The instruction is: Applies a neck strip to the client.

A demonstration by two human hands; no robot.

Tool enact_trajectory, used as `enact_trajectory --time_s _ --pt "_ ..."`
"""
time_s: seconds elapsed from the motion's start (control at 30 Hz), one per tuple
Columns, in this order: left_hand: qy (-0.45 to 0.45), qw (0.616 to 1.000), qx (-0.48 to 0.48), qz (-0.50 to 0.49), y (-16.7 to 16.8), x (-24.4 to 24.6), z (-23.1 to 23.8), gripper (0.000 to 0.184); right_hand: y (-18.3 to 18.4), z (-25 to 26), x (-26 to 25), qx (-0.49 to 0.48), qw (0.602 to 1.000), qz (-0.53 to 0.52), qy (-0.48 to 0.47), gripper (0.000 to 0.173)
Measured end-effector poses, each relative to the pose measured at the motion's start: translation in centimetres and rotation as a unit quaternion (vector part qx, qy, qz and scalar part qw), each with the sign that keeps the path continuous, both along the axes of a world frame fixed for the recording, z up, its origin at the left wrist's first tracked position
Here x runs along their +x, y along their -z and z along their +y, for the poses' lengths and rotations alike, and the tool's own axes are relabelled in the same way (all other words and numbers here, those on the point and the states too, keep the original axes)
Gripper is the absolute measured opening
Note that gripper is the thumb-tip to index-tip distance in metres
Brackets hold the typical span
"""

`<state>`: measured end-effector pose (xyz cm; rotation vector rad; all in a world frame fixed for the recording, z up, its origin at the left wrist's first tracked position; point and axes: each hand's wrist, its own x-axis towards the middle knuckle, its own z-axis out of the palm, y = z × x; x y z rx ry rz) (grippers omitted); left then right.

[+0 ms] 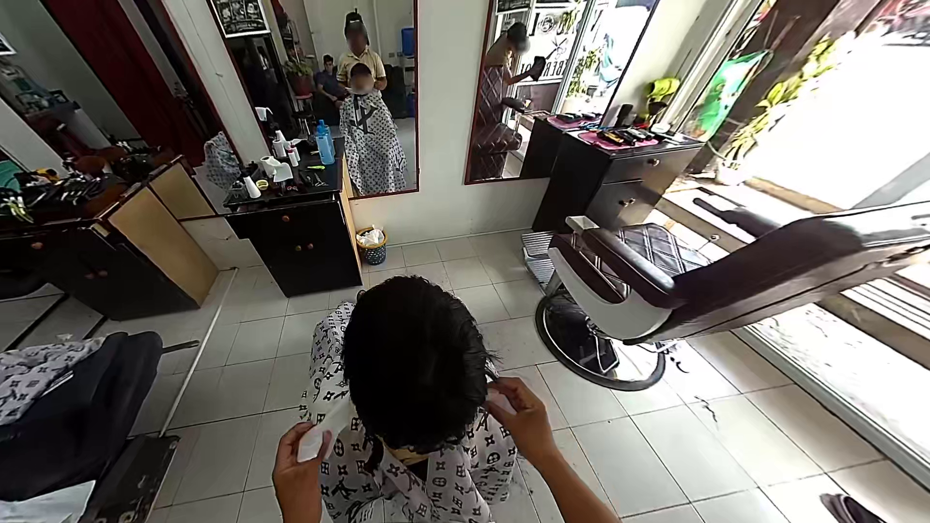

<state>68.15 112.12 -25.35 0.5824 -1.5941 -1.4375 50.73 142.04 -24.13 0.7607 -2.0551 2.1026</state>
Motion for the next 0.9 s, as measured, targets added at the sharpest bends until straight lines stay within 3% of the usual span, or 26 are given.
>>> enact_trajectory --time_s 0.07,0.17,0.23,0.33,0.5,0.67,0.8,0.9 --pt "0.092 0.992 0.082 0.016 -0.6 0.7 3.4 0.052 0.2 -1.0 1.9 -0.002 0.998 -0.003 -0.056 0.029" --pt "0.198 0.975 0.104 -0.002 -0.8 -0.5 7.1 0.038 0.9 -2.7 3.2 0.052 0.990 0.029 -0.125 0.022" --pt "0.213 0.974 0.044 -0.057 -0.2 -2.0 8.3 0.031 0.5 -3.8 4.0 0.122 0.984 0.041 -0.123 0.020" --pt "0.201 0.973 -0.019 -0.109 0.2 -3.6 9.3 0.037 0.0 -4.8 4.5 0.186 0.974 0.058 -0.116 0.016" --pt "0.259 0.964 0.047 -0.025 0.4 -2.6 9.1 0.032 0.5 -5.5 4.1 0.183 0.966 0.109 -0.148 0.021" --pt "0.210 0.975 0.058 -0.049 1.0 -2.7 9.0 0.065 -0.5 -5.5 4.1 0.199 0.950 0.122 -0.209 0.039" --pt "0.137 0.981 -0.019 -0.135 0.4 -3.6 8.5 0.036 0.0 -4.8 3.4 0.175 0.950 0.140 -0.218 0.043" --pt "0.103 0.977 -0.083 -0.167 -0.8 -3.9 8.2 0.029 0.9 -4.7 2.5 0.123 0.972 0.187 -0.075 0.026"
